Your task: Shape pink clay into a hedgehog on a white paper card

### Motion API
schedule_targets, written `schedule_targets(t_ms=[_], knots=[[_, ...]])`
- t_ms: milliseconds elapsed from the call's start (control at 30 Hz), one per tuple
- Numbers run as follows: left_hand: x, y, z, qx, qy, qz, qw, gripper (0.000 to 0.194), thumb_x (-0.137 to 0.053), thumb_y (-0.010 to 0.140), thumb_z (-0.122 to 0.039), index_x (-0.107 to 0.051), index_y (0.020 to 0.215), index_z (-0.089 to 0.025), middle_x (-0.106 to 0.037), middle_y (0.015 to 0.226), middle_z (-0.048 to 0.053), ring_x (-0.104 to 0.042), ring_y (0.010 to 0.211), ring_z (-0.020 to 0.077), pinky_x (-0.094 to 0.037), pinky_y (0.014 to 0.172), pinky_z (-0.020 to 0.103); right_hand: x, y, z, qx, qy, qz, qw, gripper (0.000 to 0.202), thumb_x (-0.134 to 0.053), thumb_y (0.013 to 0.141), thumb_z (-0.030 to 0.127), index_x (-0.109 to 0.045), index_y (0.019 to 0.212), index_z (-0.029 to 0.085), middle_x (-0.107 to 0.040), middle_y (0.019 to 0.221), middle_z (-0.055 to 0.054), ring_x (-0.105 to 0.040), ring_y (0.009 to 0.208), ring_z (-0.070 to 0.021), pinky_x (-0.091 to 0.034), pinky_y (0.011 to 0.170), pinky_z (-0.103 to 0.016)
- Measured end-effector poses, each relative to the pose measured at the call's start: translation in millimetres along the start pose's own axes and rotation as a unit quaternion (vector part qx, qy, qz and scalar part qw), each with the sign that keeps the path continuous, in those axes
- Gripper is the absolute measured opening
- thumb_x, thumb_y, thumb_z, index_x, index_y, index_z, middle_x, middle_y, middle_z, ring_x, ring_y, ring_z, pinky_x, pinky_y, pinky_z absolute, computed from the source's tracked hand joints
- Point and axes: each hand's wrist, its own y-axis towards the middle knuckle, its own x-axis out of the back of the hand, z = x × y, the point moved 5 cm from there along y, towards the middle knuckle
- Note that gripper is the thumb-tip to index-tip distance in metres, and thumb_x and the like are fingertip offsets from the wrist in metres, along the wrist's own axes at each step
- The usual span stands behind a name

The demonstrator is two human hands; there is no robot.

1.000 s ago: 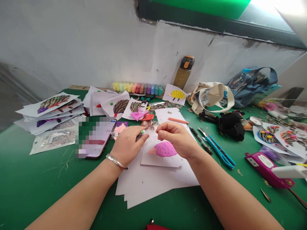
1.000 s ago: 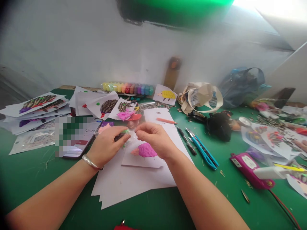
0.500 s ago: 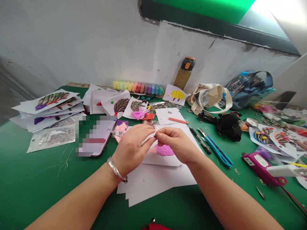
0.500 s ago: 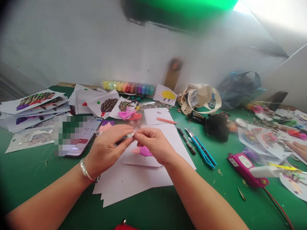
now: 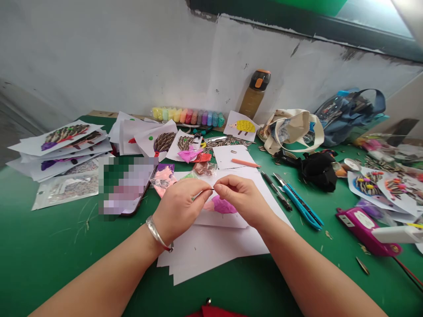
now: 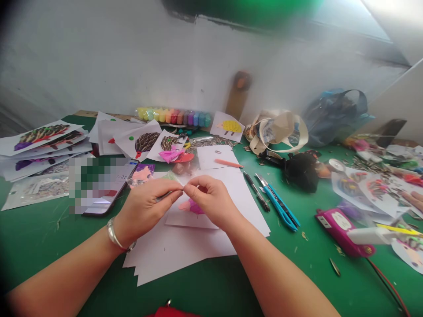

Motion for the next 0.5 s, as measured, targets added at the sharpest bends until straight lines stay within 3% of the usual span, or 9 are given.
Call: schedule_targets(t_ms=[200, 333, 500], knots=[[-1.8, 1.9, 4.3, 0.102, -0.074, 0.051, 0.991, 0.019, -0.058, 0.092, -0.027, -0.075, 0.086, -0.022, -0.077, 0.089, -0.001, -0.069, 0.081, 0.0168, -0.051, 0.075, 0.028, 1.3, -3.5, -0.1, 0.034, 0.014, -0.009, 0.999, 0.009, -0.067, 0.085, 0.034, -0.069, 0.086, 0.025, -0.067, 0.086, -0.001, -0.066, 0.080, -0.0184, -0.048, 0.062, -0.029], [-4.2, 1.9, 2.2, 0.142, -0.104, 0.090, 0.980, 0.026, -0.056, 0.092, -0.030, -0.076, 0.077, -0.024, -0.076, 0.080, -0.002, -0.066, 0.075, 0.0162, -0.049, 0.068, 0.027, -2.6, -3.9, -0.3, 0.034, 0.014, -0.001, 0.999, 0.010, -0.068, 0.084, 0.034, -0.067, 0.083, 0.024, -0.066, 0.084, -0.001, -0.066, 0.077, -0.0179, -0.049, 0.061, -0.029], [-7.1, 1.6, 4.7, 0.207, -0.176, 0.121, 0.955, 0.028, -0.057, 0.091, -0.037, -0.079, 0.079, -0.024, -0.076, 0.079, -0.001, -0.066, 0.074, 0.0176, -0.050, 0.066, 0.027, -3.3, -3.1, -3.7, 0.031, 0.001, -0.001, 1.000, 0.016, -0.069, 0.084, 0.039, -0.066, 0.084, 0.024, -0.063, 0.080, 0.000, -0.064, 0.069, -0.0161, -0.047, 0.057, -0.028]])
